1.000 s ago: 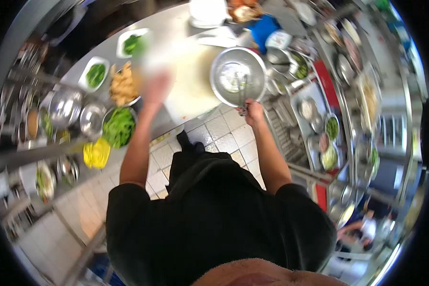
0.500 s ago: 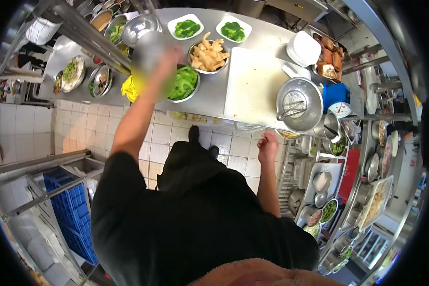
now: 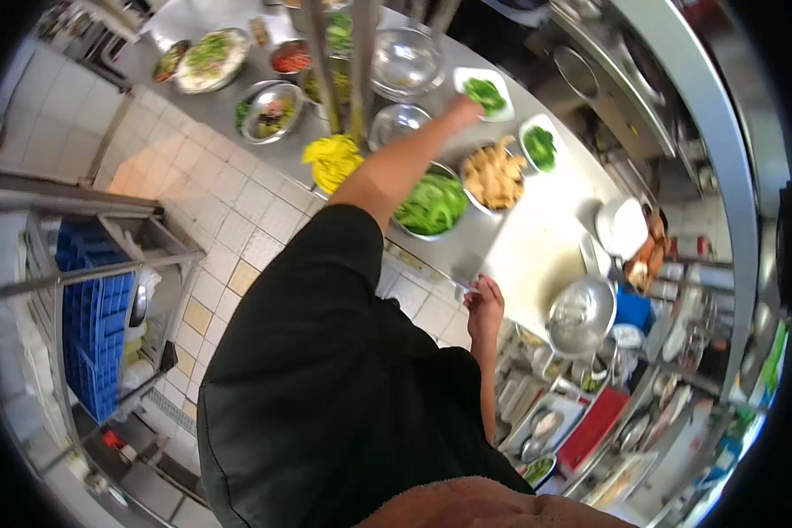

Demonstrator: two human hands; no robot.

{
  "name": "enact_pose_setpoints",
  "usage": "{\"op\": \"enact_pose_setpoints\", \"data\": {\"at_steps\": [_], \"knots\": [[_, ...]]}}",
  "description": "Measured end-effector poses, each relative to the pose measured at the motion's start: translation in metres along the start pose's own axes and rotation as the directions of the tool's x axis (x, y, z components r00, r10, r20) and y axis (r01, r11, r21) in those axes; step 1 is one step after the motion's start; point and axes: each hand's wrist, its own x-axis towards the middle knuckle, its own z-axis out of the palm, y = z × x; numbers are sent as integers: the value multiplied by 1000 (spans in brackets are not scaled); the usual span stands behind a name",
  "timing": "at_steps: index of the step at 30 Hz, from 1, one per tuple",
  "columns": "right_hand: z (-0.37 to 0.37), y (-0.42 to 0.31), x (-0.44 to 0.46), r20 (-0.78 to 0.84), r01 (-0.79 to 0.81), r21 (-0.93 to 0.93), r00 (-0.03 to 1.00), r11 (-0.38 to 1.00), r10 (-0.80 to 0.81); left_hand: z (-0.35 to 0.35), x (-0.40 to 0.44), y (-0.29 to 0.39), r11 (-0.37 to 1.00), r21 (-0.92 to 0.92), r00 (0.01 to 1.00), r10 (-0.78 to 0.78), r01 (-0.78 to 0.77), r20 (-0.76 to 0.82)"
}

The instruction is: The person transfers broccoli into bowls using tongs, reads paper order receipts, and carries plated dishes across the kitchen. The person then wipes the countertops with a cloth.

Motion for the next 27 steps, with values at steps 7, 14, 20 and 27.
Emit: {"op": "enact_pose_setpoints", "data": {"at_steps": [7,14,20,27], "knots": [[50,35,10,197,-256,-27,946,966,257,-162,-219,7,834,-552,783,338,9,523],[122,66,-4,484,-196,-551,717,811,502,-305,-380,-69,788,-616,951,182,9,248],[234,70,-27,602,-51,-575,649,816,465,-353,-385,-201,730,678,994,12,-83,109],[378,138,-28,548,-83,-669,617,739,565,-471,-370,-310,928,363,989,118,-78,-88]]}}
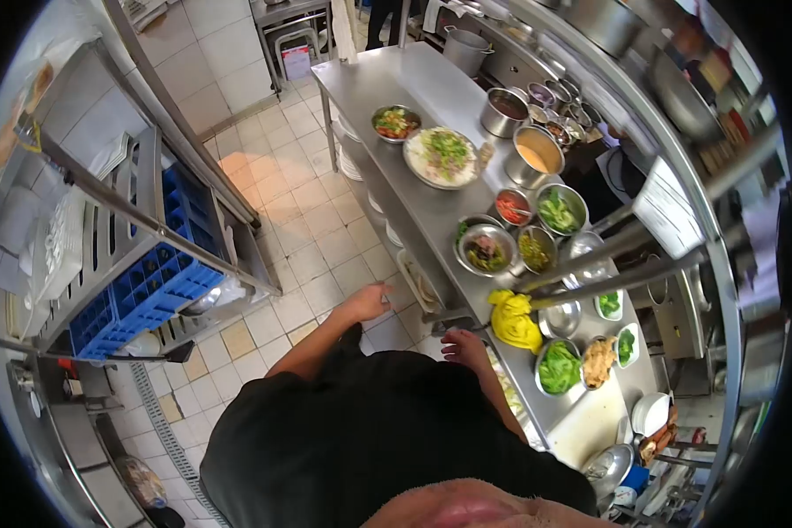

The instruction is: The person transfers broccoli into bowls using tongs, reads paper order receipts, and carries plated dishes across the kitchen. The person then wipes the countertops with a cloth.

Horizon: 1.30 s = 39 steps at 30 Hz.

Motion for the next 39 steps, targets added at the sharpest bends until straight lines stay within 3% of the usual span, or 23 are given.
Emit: {"op": "enact_pose_setpoints", "data": {"at_steps": [3,5,8,12,17,18,20,21,22,24,25,28,30,32,34,36,37,38,39], "knots": [[29,-1,56,-41,-54,-63,998,997,51,-43,3,-62,924,-260,956,-246,281,162],[42,-6,77,-89,-87,-151,993,985,74,-68,3,-96,933,-263,969,-244,246,42],[37,1,98,-123,-131,-258,987,957,102,-113,19,-132,898,-300,947,-309,321,87],[48,-8,95,-268,-198,-197,953,960,142,-154,72,-159,856,-416,947,-316,309,54],[37,-5,117,-336,-235,-62,920,970,202,-184,163,-189,737,-612,956,-262,287,133],[11,23,135,-301,-94,-157,953,983,43,-200,186,-196,700,-665,962,-243,262,124],[27,5,158,-389,-235,3,895,972,217,-231,212,-191,709,-642,951,-288,292,114],[31,3,160,-314,-112,71,941,991,129,-248,226,-190,708,-635,945,-307,307,115],[37,-8,175,-365,-282,87,883,956,294,-269,243,-196,728,-618,945,-317,298,82],[44,-10,192,-271,-205,-20,943,979,192,-294,265,-213,754,-579,939,-338,311,64],[44,-13,203,-236,-178,-203,963,963,129,-318,275,-208,677,-662,922,-382,321,57],[54,-21,229,-193,-110,-453,981,885,24,-396,313,-216,659,-703,913,-407,266,-36],[61,-31,241,-199,-71,-471,980,879,-27,-453,347,-223,665,-722,908,-401,193,-126],[69,-31,250,-283,-98,-311,959,945,6,-508,382,-226,703,-703,887,-388,109,-251],[46,31,286,-418,-230,58,878,972,232,-563,423,-214,777,-629,845,-353,24,-403],[86,-10,265,-509,-262,147,806,954,300,-612,470,-211,799,-597,796,-317,-69,-516],[115,-34,258,-550,-274,200,763,941,339,-635,505,-224,892,-438,720,-234,-108,-653],[126,-33,256,-531,-247,-19,824,969,199,-652,538,-238,955,-270,636,-133,-124,-760],[137,-32,256,-499,-195,-234,865,952,55,-663,561,-240,958,-244,610,-105,-150,-785]]}}
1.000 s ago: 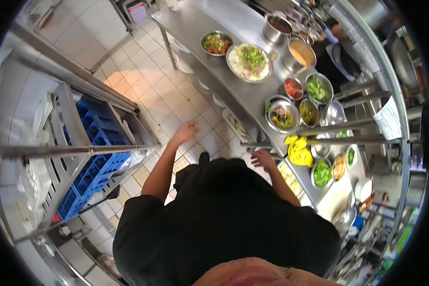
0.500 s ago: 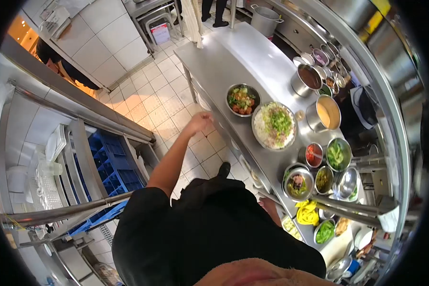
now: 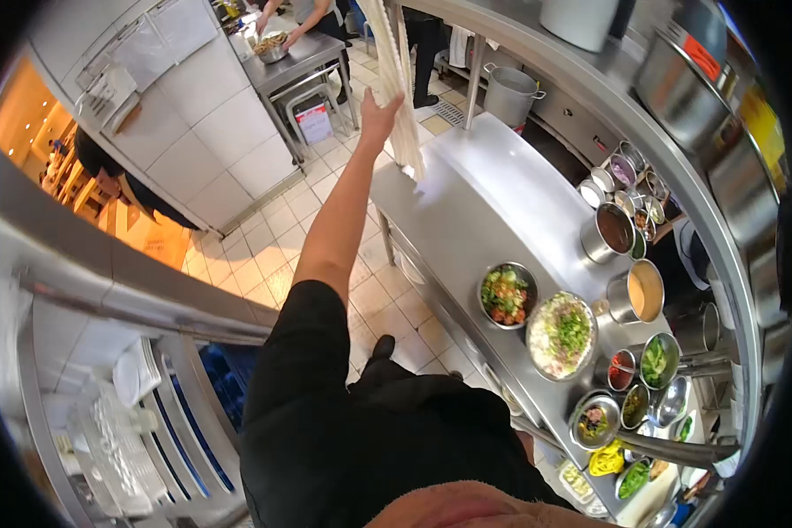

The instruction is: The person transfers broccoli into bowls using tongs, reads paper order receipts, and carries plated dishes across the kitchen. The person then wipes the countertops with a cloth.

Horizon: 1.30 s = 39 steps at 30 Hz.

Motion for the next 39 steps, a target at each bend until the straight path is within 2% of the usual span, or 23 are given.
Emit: {"op": "enact_pose_setpoints", "data": {"at_steps": [2,4,5,6,9,13,15,17,20,21,22,24,27,28,29,30,31,32,35,36,37,38,39], "knots": [[34,-20,-12,-86,-110,127,989,986,121,19,38,3,997,-12,996,71,-72,-62],[69,-30,-24,-127,-182,307,965,934,230,33,52,-4,983,-154,992,111,-101,54],[80,-40,-23,-123,-198,304,962,932,245,35,56,-8,968,-227,985,133,-107,105],[92,-51,-23,-118,-213,299,959,930,257,28,52,-6,959,-216,978,200,-181,67],[117,-85,-20,-104,-220,264,961,939,255,13,57,-44,971,-216,991,118,-103,61],[132,-113,-9,-86,-213,204,968,955,235,-16,46,-50,968,-172,977,199,-185,71],[135,-124,-5,-77,-208,172,972,963,224,-24,35,-55,982,-154,984,126,-106,125],[135,-130,1,-65,-193,134,977,972,203,-31,15,-54,975,-175,985,150,-133,85],[128,-135,4,-52,-155,84,986,984,159,-41,-3,-50,948,-272,981,188,-167,54],[124,-134,4,-45,-134,60,990,989,137,-48,-7,-45,941,-338,983,72,-10,170],[119,-133,4,-46,-110,44,993,993,112,-39,-5,-65,953,-299,988,96,-55,125],[108,-123,7,-35,-20,-35,999,999,19,-55,-11,-44,907,-403,982,170,-122,85],[96,-115,15,-25,101,-89,994,991,-103,-55,0,-62,963,-237,988,145,-128,58],[95,-120,14,-34,34,6,999,999,-34,-57,5,-66,961,-215,978,193,-174,73],[98,-134,7,-32,-38,106,999,994,41,-57,5,-66,977,-146,986,162,-154,46],[104,-144,-4,-69,-67,146,995,987,77,-56,11,-74,971,-183,981,172,-153,92],[109,-152,-14,-104,-92,188,988,978,113,-64,10,-61,970,-125,970,220,-207,104],[114,-159,-28,-122,-92,144,986,985,110,-61,13,-70,945,-185,953,289,-269,93],[122,-155,-57,-148,-135,108,978,985,150,-64,9,-65,947,-101,950,310,-304,43],[126,-145,-64,-219,-160,57,961,985,169,-67,10,-69,943,-78,943,329,-324,48],[124,-123,-62,-167,-203,2,965,979,201,-65,18,-87,920,65,922,387,-387,7],[120,-68,-45,-121,-39,-297,993,954,3,-60,28,-119,878,199,895,446,-435,-10],[116,-10,-27,-69,123,-565,978,816,-195,-54,47,-170,793,342,855,513,-504,72]]}}
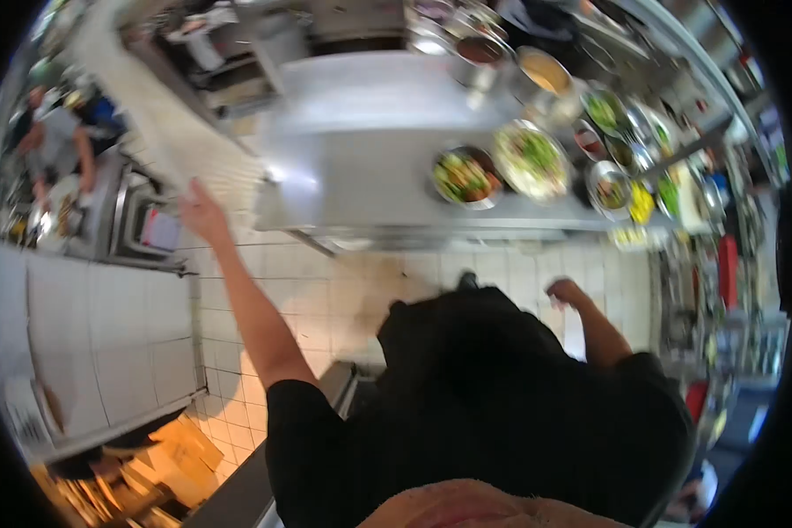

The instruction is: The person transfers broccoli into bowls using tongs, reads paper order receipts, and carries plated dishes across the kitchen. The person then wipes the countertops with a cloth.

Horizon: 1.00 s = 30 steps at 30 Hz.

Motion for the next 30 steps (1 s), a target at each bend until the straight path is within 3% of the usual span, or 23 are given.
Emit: {"op": "enact_pose_setpoints", "data": {"at_steps": [1,2,3,4,5,6,7,8,9,10,12,15,18,19,25,28,30], "knots": [[-8,-23,-25,64,-360,383,929,850,364,-21,-7,23,993,-68,995,-101,100,-12],[-24,-52,-46,63,-385,527,907,758,417,-62,-5,86,816,-447,929,-352,365,116],[-29,-58,-54,10,-337,650,900,681,435,-55,-22,87,752,-603,947,-321,267,19],[-44,-86,-62,28,-329,801,855,500,518,-51,-47,94,891,-392,944,-302,230,-132],[-54,-94,-65,-40,-218,874,859,434,510,-44,-71,100,968,-155,928,-236,199,-289],[-60,-97,-67,-110,-96,928,854,361,509,-38,-102,104,907,-200,925,-380,370,-11],[-68,-101,-67,-106,-60,958,836,282,539,-22,-142,106,827,-184,835,-477,532,273],[-78,-103,-63,-107,-15,978,817,207,566,21,-202,91,462,-626,773,-460,628,436],[-87,-100,-59,-136,41,982,823,182,552,29,-249,112,313,-557,636,-294,769,713],[-95,-95,-56,-170,97,982,825,162,538,20,-273,154,261,-479,506,-45,838,861],[-110,-80,-42,-186,222,975,784,14,593,-12,-288,267,167,-170,178,-32,971,984],[-133,-31,-22,-116,425,852,721,-304,683,-7,-312,336,43,55,-60,112,998,992],[-157,12,-14,-127,571,750,620,-334,774,13,-322,369,-69,50,-43,99,996,994],[-164,25,-10,-150,615,731,566,-295,811,19,-322,378,-51,50,-47,65,997,997],[-197,60,3,-227,555,804,621,-215,750,42,-326,386,-84,23,-30,-90,996,995],[-201,59,1,-250,540,816,652,-207,716,51,-326,385,-122,-76,61,-123,990,991],[-203,58,1,-258,538,821,648,-190,716,52,-323,383,-142,-81,58,-159,986,986]]}}
